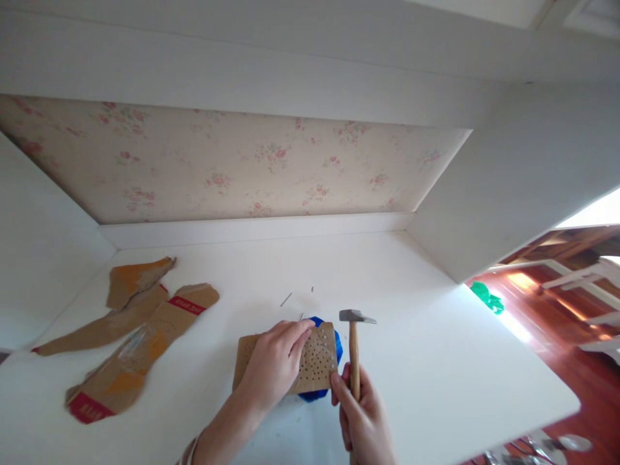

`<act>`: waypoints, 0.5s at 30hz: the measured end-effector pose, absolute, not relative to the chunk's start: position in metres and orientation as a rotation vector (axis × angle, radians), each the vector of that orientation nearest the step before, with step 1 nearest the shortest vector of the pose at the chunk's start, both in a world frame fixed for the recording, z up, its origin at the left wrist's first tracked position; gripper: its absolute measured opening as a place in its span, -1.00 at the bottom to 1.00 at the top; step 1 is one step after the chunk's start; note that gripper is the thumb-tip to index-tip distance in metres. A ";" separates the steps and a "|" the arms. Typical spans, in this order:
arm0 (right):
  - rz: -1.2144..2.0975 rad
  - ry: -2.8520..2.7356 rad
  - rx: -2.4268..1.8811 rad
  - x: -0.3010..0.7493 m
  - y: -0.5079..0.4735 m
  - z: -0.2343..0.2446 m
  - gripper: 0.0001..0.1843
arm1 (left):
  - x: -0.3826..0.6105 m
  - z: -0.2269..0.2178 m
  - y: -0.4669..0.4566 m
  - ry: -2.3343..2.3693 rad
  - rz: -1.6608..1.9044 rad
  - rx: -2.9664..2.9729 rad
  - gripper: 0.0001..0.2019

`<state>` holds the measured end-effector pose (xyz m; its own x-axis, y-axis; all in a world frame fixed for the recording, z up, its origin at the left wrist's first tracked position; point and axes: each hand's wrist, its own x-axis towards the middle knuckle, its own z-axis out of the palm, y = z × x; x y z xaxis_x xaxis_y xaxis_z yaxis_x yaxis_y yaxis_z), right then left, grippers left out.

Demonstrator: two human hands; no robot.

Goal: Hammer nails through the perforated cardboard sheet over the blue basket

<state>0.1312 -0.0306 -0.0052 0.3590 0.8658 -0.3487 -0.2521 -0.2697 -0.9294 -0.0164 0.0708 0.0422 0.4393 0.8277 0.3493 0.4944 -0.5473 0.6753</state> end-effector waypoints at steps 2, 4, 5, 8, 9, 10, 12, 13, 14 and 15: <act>1.210 -0.590 -1.456 0.131 -0.030 -0.006 -0.47 | -0.016 0.042 0.071 1.096 0.918 2.240 -0.76; 1.213 -0.581 -1.462 0.131 -0.030 -0.005 -0.47 | -0.015 0.041 0.070 1.087 0.907 2.269 -0.75; 1.212 -0.577 -1.465 0.132 -0.030 -0.003 -0.48 | -0.014 0.041 0.070 1.096 0.902 2.277 -0.74; 1.224 -0.571 -1.444 0.137 -0.032 0.007 -0.53 | -0.013 0.040 0.068 1.157 0.892 2.258 -0.69; 1.234 -0.561 -1.427 0.139 -0.034 0.013 -0.54 | -0.012 0.040 0.068 1.168 0.894 2.251 -0.69; 1.245 -0.538 -1.407 0.141 -0.036 0.019 -0.54 | -0.012 0.040 0.068 1.164 0.899 2.250 -0.71; 1.259 -0.451 -1.373 0.145 -0.040 0.031 -0.51 | -0.012 0.040 0.068 1.134 0.906 2.263 -0.79; 1.264 -0.416 -1.349 0.147 -0.042 0.037 -0.48 | -0.012 0.040 0.068 1.121 0.904 2.267 -0.82; 1.281 -0.395 -1.328 0.148 -0.044 0.043 -0.46 | -0.012 0.040 0.068 1.114 0.900 2.266 -0.83; 1.311 -0.396 -1.313 0.149 -0.046 0.047 -0.45 | -0.012 0.040 0.068 1.116 0.894 2.259 -0.83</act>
<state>0.1488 -0.0461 0.0469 0.3123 0.8452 -0.4338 -0.4641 -0.2627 -0.8459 -0.0116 0.0683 0.0401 0.4585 0.8183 0.3466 0.5163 -0.5627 0.6456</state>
